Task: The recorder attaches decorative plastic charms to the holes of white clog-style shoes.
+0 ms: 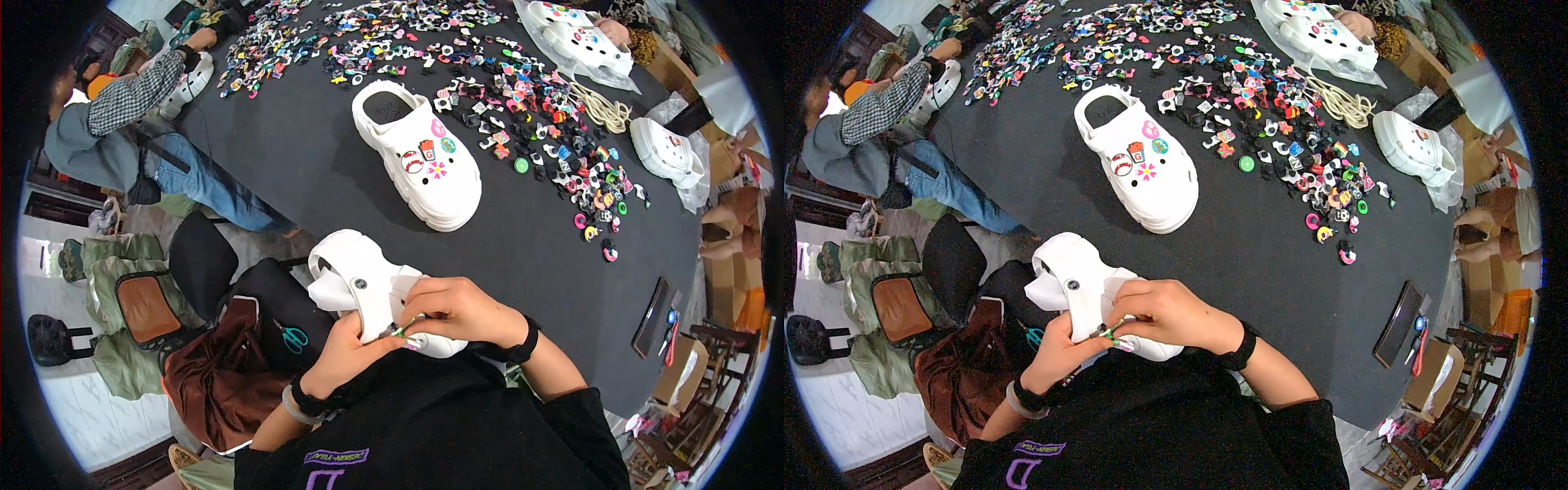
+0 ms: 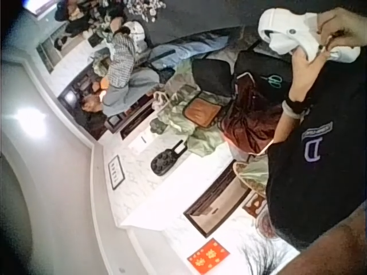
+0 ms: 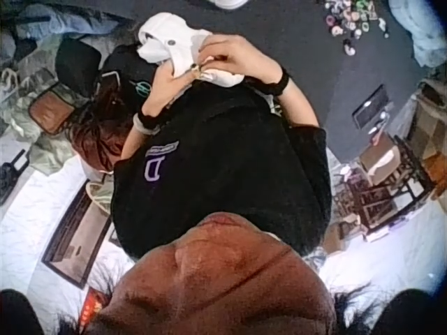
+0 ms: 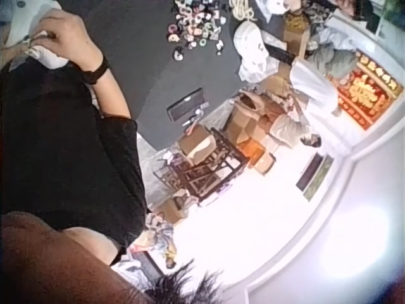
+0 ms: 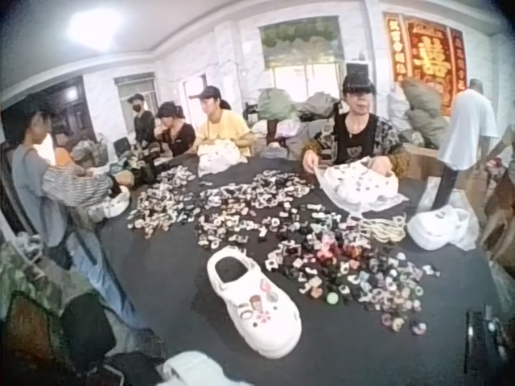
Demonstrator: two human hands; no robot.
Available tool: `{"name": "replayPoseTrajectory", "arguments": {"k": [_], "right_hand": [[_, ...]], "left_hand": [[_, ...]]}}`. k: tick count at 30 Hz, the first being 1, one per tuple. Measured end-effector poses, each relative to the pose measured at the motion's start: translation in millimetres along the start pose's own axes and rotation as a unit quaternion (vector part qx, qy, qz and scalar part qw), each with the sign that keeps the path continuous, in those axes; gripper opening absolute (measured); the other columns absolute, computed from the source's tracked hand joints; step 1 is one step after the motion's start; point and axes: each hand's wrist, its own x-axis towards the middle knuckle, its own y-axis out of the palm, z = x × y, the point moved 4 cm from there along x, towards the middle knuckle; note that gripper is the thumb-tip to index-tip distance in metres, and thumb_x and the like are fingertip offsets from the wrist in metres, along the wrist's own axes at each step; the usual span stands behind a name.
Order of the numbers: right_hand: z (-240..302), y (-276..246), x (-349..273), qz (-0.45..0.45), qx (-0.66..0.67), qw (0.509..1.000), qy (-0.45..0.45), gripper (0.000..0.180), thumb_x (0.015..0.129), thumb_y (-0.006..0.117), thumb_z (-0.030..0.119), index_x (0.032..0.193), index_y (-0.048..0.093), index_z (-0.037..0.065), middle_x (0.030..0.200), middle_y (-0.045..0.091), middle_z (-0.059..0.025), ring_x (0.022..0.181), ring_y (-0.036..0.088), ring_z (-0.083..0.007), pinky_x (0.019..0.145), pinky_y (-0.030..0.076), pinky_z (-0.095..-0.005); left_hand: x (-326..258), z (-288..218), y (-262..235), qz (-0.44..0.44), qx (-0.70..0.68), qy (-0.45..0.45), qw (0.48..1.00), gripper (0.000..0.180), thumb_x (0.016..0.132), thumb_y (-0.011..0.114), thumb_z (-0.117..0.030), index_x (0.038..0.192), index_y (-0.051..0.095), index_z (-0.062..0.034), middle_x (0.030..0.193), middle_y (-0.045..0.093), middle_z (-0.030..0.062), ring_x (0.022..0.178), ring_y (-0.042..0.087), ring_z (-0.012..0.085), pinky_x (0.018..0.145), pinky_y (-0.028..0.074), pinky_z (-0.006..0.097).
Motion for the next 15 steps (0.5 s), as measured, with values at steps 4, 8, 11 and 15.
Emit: {"name": "replayPoseTrajectory", "arguments": {"k": [4, 8, 11, 15], "right_hand": [[-2.8, 0.2, -3.1, -0.001, 0.036, 0.999, 0.009, 0.016, 0.077, 0.072, 0.012, 0.091, 0.067, 0.009, 0.082, 0.061, -0.0045, 0.068, 0.06, -0.0199, 0.06, 0.047, -0.0303], [-1.5, -2.8, -1.7, 0.011, 0.079, 0.994, 0.079, 0.016, 0.078, 0.069, 0.01, 0.094, 0.067, 0.008, 0.082, 0.062, -0.007, 0.063, 0.057, -0.0181, 0.057, 0.045, -0.0286], [4.1, -3.7, 0.4, 0.039, 0.058, 0.993, 0.093, 0.015, 0.079, 0.069, 0.01, 0.094, 0.067, 0.006, 0.082, 0.063, -0.007, 0.065, 0.058, -0.016, 0.056, 0.044, -0.0274], [5.1, -1.5, 3.3, 0.026, 0.011, 0.999, 0.036, 0.016, 0.08, 0.07, 0.011, 0.094, 0.068, 0.005, 0.083, 0.065, -0.0078, 0.07, 0.062, -0.0189, 0.061, 0.047, -0.0298]], "left_hand": [[0.9, -2.5, -0.3, 0.007, 0.016, 0.021, 1.0, 0.037, 0.077, 0.076, -0.015, 0.105, 0.06, 0.0007, 0.096, 0.065, 0.0065, 0.088, 0.061, 0.012, 0.077, 0.048, 0.028], [-0.7, -1.4, -2.0, 0.017, 0.009, 0.013, 1.0, 0.039, 0.075, 0.078, -0.016, 0.106, 0.06, 0.0011, 0.097, 0.066, 0.0074, 0.089, 0.061, 0.0134, 0.078, 0.048, 0.029], [-0.1, -0.8, -2.4, 0.016, 0.022, 0.014, 1.0, 0.038, 0.076, 0.077, -0.017, 0.104, 0.06, 0.0014, 0.094, 0.066, 0.0075, 0.085, 0.061, 0.013, 0.075, 0.048, 0.028], [0.9, -2.9, -3.8, 0.005, 0.059, -0.031, 0.998, 0.031, 0.079, 0.074, -0.018, 0.1, 0.062, 0.0016, 0.085, 0.066, 0.0067, 0.075, 0.06, 0.0113, 0.067, 0.047, 0.028]]}}
